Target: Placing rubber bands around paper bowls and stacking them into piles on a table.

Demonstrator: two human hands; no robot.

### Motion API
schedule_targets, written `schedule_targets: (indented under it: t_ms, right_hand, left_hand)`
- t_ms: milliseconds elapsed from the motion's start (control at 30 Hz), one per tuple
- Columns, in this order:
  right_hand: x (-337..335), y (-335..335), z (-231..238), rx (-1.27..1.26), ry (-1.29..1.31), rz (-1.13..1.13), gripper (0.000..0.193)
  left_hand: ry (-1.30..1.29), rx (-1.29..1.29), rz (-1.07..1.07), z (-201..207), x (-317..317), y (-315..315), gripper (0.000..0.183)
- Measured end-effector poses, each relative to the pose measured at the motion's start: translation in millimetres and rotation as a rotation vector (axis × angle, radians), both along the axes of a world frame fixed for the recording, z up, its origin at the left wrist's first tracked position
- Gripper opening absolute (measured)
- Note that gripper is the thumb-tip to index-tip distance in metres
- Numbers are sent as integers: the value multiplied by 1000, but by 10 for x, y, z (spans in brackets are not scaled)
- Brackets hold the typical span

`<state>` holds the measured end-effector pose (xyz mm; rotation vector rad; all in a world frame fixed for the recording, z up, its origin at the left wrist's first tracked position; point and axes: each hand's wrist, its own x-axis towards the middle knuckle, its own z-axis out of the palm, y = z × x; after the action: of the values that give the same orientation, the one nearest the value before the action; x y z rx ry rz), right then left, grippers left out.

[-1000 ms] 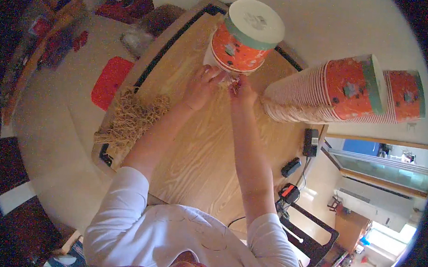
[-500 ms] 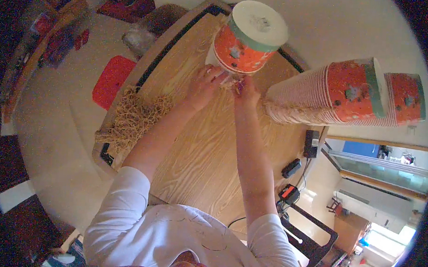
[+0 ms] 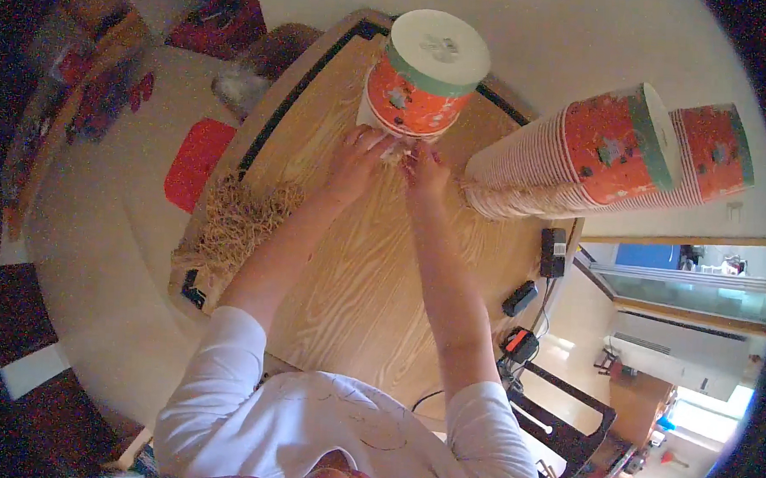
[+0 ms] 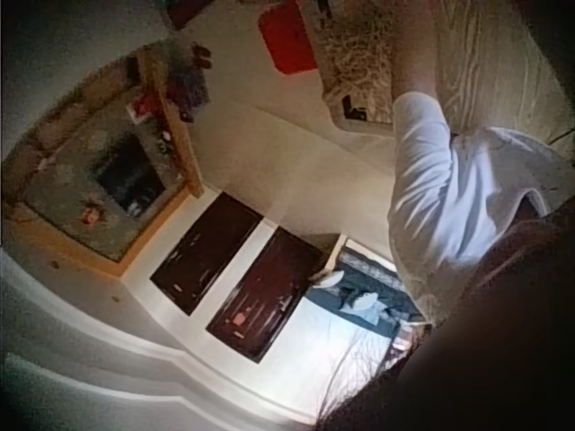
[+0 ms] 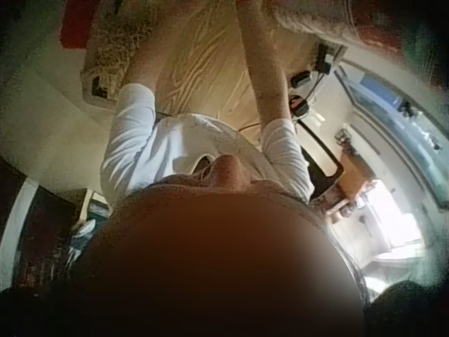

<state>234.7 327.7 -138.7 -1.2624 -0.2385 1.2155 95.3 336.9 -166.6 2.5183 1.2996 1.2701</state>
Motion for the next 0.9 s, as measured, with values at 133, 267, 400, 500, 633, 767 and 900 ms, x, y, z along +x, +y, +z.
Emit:
schedule_targets:
  t_ms: [133, 267, 400, 500, 633, 767, 900]
  right_hand:
    - [143, -97, 28, -24, -554, 54, 15]
    - [189, -188, 268, 462, -1337, 118, 19]
    - [92, -184, 963, 747, -1735, -92, 24]
    - [54, 63, 1402, 750, -1881, -66, 21]
    - [365, 257, 1469, 776, -1951, 295, 19]
    - [364, 246, 1511, 799, -1845, 378, 19]
    - [343, 262, 1452, 807, -1775, 343, 17]
  left_hand:
    - [9, 57, -37, 36, 3, -17, 36]
    - [-7, 43, -32, 92, 42, 17, 38]
    - [96, 94, 5, 33, 78, 50, 40]
    - [36, 55, -34, -2, 38, 36, 40]
    - [82, 92, -16, 70, 63, 55, 40]
    - [77, 90, -17, 91, 19, 45, 42]
    - [137, 88, -5, 93, 22, 26, 45]
